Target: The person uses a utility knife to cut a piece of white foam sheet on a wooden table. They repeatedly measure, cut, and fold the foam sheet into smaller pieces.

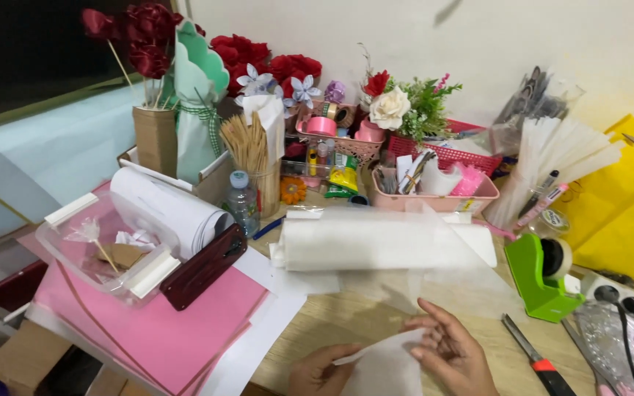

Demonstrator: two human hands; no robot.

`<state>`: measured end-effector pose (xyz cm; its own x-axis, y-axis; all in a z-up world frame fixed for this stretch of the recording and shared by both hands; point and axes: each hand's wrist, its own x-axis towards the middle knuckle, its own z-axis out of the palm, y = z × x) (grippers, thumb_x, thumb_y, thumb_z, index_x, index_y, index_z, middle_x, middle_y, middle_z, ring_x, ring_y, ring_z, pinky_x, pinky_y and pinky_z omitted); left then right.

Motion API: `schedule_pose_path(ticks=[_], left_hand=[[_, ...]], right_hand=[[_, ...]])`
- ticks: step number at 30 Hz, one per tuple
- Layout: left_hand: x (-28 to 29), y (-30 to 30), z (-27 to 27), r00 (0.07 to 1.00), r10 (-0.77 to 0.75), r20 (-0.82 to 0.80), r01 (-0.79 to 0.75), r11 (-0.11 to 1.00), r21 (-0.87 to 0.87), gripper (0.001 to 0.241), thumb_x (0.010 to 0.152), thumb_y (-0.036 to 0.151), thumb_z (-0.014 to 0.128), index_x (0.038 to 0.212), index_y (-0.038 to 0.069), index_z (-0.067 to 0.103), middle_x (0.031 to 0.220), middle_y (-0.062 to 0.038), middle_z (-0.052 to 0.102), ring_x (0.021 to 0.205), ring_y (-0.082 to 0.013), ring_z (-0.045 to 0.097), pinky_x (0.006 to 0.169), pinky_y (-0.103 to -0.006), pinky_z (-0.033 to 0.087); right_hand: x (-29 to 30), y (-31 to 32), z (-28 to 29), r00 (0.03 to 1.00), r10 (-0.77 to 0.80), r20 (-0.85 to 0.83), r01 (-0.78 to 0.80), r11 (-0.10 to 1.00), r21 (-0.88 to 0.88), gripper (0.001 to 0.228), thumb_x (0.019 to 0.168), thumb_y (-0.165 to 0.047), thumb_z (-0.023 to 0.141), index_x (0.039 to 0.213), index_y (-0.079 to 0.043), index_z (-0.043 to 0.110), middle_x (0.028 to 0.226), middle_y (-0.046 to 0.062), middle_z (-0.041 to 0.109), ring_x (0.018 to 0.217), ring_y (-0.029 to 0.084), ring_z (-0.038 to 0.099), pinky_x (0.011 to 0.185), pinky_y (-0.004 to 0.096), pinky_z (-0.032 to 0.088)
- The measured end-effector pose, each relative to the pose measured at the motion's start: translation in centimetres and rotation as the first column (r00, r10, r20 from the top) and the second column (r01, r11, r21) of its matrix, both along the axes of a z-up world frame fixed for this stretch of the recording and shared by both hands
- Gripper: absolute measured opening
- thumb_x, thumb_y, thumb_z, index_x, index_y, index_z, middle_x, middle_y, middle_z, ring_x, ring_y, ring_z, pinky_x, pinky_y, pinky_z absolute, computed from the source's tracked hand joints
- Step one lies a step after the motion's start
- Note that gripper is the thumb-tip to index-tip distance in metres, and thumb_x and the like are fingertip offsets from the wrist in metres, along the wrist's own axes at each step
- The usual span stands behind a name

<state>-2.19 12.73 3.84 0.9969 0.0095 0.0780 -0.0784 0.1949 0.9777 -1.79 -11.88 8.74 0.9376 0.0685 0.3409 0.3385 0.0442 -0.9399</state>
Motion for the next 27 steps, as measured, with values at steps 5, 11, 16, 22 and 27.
schedule_pose_path(ticks=[5, 11, 16, 22, 27], left_hand=[[-0.1, 5.4, 3.8, 0.890, 0.241, -0.387, -0.316, 0.938, -0.142, 0.013, 0.076, -0.009, 0.086, 0.087, -0.009, 0.093, 0.072, -0.018, 0.086, 0.067, -0.0200, 0.075, 0.062, -0.0303, 0.059], [1.2, 10.7, 2.8, 0.766, 0.411, -0.495, -0.489, 0.872, -0.032, 0.022, 0.076, -0.006, 0.087, 0.097, -0.007, 0.090, 0.075, -0.023, 0.085, 0.071, -0.0279, 0.077, 0.067, -0.0366, 0.063], [2.5, 13.6, 3.3, 0.755, 0.333, -0.565, -0.472, 0.874, -0.116, 0.028, 0.081, -0.008, 0.080, 0.109, -0.010, 0.086, 0.095, -0.027, 0.086, 0.086, -0.0362, 0.079, 0.079, -0.0445, 0.065], [3.8, 15.8, 4.0, 0.770, 0.267, -0.580, -0.428, 0.890, -0.158, 0.030, 0.083, -0.009, 0.077, 0.112, -0.013, 0.083, 0.100, -0.030, 0.085, 0.089, -0.0357, 0.077, 0.079, -0.0452, 0.065], [4.9, 16.5, 4.9, 0.791, 0.157, -0.591, -0.265, 0.959, -0.099, 0.028, 0.085, -0.005, 0.077, 0.111, -0.008, 0.086, 0.101, -0.024, 0.087, 0.086, -0.0329, 0.079, 0.079, -0.0432, 0.066]], right_hand=[[8.4, 5.0, 1.3, 0.968, -0.122, 0.220, 0.208, 0.881, -0.425, 0.032, 0.088, -0.010, 0.073, 0.120, -0.006, 0.072, 0.108, 0.010, 0.079, 0.103, 0.020, 0.075, 0.096, 0.031, 0.056], [16.6, 12.7, -0.9, 0.852, 0.231, 0.469, 0.255, 0.600, -0.758, 0.035, 0.093, -0.022, 0.072, 0.127, -0.012, 0.068, 0.121, 0.011, 0.068, 0.110, 0.031, 0.063, 0.091, 0.044, 0.052], [20.8, 15.7, -4.4, 0.834, 0.340, 0.434, 0.346, 0.289, -0.892, 0.073, 0.080, -0.020, 0.079, 0.147, -0.012, 0.049, 0.142, 0.014, 0.055, 0.126, 0.040, 0.051, 0.094, 0.052, 0.047], [21.2, 16.9, -4.4, 0.767, 0.350, 0.538, 0.483, 0.237, -0.843, 0.064, 0.076, -0.007, 0.063, 0.140, -0.008, 0.058, 0.121, 0.013, 0.066, 0.093, 0.036, 0.063, 0.063, 0.046, 0.050], [21.3, 16.5, -2.6, 0.701, 0.411, 0.583, 0.553, 0.202, -0.808, 0.068, 0.072, 0.009, 0.064, 0.139, -0.007, 0.062, 0.065, 0.005, 0.059, 0.054, 0.027, 0.056, 0.044, 0.040, 0.041]])
